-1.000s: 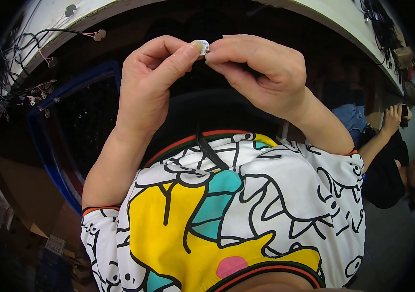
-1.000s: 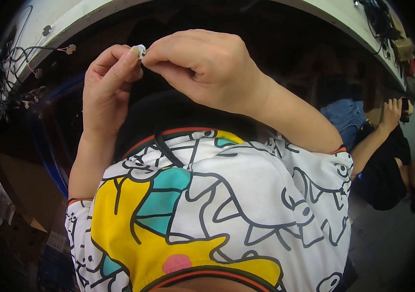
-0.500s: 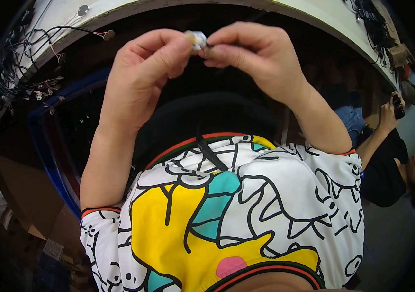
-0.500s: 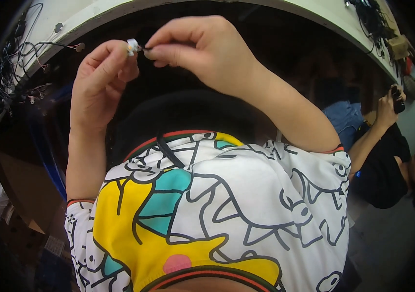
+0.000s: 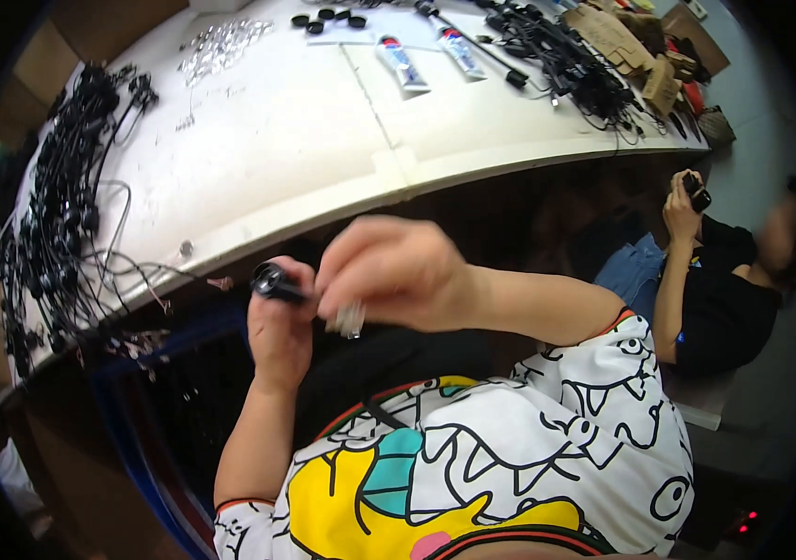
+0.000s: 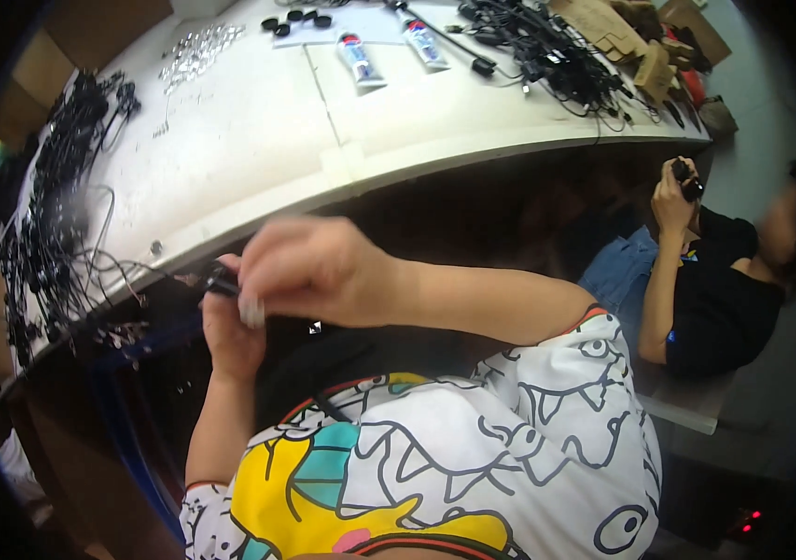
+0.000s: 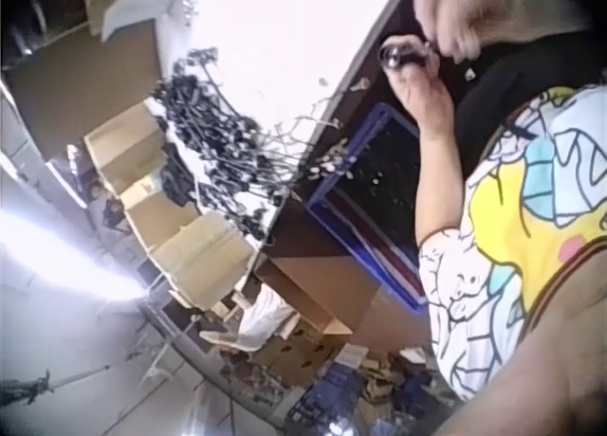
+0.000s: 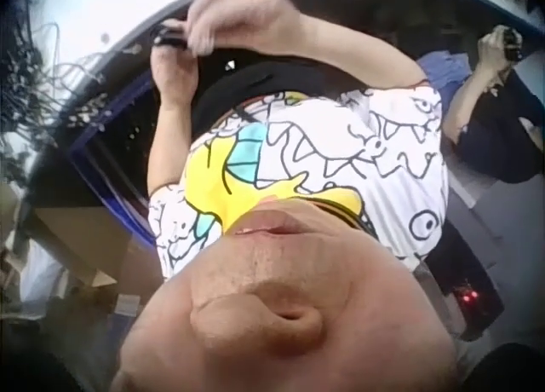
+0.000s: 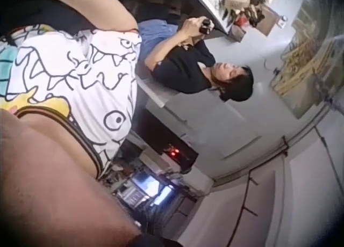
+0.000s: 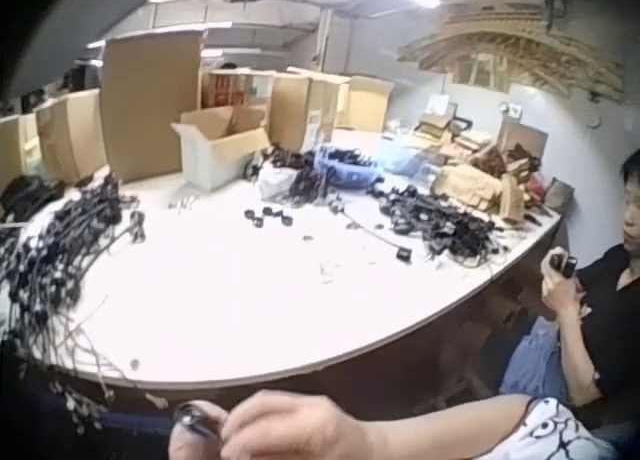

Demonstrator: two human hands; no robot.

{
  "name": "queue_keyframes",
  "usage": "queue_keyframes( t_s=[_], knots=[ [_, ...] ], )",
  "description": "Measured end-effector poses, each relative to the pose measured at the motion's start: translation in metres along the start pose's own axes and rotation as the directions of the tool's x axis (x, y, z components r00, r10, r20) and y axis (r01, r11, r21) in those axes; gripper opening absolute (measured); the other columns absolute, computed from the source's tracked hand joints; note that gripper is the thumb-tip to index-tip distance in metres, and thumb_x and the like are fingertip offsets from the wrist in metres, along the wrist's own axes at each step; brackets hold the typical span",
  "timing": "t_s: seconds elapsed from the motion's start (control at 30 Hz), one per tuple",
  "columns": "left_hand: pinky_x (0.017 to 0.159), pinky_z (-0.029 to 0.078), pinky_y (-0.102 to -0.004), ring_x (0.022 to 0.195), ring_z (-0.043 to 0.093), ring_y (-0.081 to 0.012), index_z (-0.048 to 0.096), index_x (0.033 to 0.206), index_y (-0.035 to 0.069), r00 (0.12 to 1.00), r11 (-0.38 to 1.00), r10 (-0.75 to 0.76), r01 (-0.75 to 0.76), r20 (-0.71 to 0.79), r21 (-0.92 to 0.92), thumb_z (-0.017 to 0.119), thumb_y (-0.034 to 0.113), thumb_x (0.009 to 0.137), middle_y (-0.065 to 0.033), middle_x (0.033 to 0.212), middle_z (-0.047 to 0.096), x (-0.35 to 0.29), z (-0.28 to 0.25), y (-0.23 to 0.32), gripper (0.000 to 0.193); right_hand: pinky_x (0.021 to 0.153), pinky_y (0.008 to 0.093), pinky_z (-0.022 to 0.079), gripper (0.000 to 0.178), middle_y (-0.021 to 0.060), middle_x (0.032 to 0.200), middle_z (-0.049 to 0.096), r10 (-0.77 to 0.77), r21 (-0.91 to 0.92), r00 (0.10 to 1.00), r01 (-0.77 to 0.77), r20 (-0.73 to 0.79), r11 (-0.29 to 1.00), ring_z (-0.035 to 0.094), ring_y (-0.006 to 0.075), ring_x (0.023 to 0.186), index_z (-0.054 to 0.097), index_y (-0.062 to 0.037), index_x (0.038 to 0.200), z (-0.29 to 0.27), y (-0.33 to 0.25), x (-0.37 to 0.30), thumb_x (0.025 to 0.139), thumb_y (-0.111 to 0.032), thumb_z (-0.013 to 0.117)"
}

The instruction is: The person applies glue from a tube to plastic housings, then inserts LED lights and wires into the housings by hand.

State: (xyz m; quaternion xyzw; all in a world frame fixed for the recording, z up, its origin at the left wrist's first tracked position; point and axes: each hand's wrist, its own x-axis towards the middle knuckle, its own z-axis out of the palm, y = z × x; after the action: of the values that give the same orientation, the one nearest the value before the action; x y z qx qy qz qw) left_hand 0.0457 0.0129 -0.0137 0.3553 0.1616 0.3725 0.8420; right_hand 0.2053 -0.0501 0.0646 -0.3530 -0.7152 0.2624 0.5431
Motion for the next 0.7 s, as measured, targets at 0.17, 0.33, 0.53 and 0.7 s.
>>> queue_keyframes(
  t_s=[0.17,0.33,0.53,0.7],
  knots=[
    [0.062,0.037,-0.02,0.064,0.045,-0.0096,0.048,0.085,0.003,0.989,0.968,0.139,-0.145,0.043,0.207,0.064,0.015,0.071,-0.0082,0.08,0.053,0.006,0.018,0.013,0.024,0.061,0.0271,0.045,0.01,0.0037,0.074,0.056,-0.198,-0.463,0.916,0.353,0.349,0.813,0.056,0.0167,0.066,0.061,-0.0075,0.078,0.008,0.016,-0.005,0.069,-0.01,0.06],
    [0.05,0.031,-0.0183,0.053,0.041,-0.0065,0.047,0.078,0.004,0.978,0.981,0.135,-0.109,-0.157,0.161,0.054,0.003,0.075,-0.0053,0.067,0.052,0.011,-0.001,0.024,0.008,0.051,0.0269,0.046,0.015,0.0038,0.075,0.059,-0.063,-0.828,0.98,0.193,0.188,0.526,0.058,0.0177,0.058,0.058,-0.0107,0.085,-0.054,0.041,0.03,0.071,-0.016,0.06],
    [0.05,0.033,-0.0215,0.055,0.041,-0.0098,0.044,0.077,0.004,0.981,0.966,0.183,-0.165,-0.072,0.201,0.057,0.004,0.072,-0.0049,0.064,0.048,-0.003,-0.004,0.039,0.014,0.08,0.0388,0.043,0.059,0.0143,0.1,0.056,0.299,-0.762,0.723,-0.647,-0.623,-0.023,0.057,0.0283,0.089,0.049,-0.0012,0.108,-0.159,0.131,0.082,0.079,-0.052,0.047],
    [0.056,0.037,-0.0201,0.061,0.047,-0.0098,0.05,0.07,0.002,0.991,0.855,0.135,-0.127,0.021,0.503,0.062,-0.001,0.065,-0.0047,0.067,0.05,-0.005,-0.028,0.042,0.013,0.071,0.0368,0.046,0.054,0.0147,0.085,0.063,0.583,-0.779,0.662,-0.622,-0.472,0.075,0.06,0.0295,0.081,0.062,-0.0033,0.088,-0.166,0.165,0.093,0.074,-0.054,0.05]
  ],
)
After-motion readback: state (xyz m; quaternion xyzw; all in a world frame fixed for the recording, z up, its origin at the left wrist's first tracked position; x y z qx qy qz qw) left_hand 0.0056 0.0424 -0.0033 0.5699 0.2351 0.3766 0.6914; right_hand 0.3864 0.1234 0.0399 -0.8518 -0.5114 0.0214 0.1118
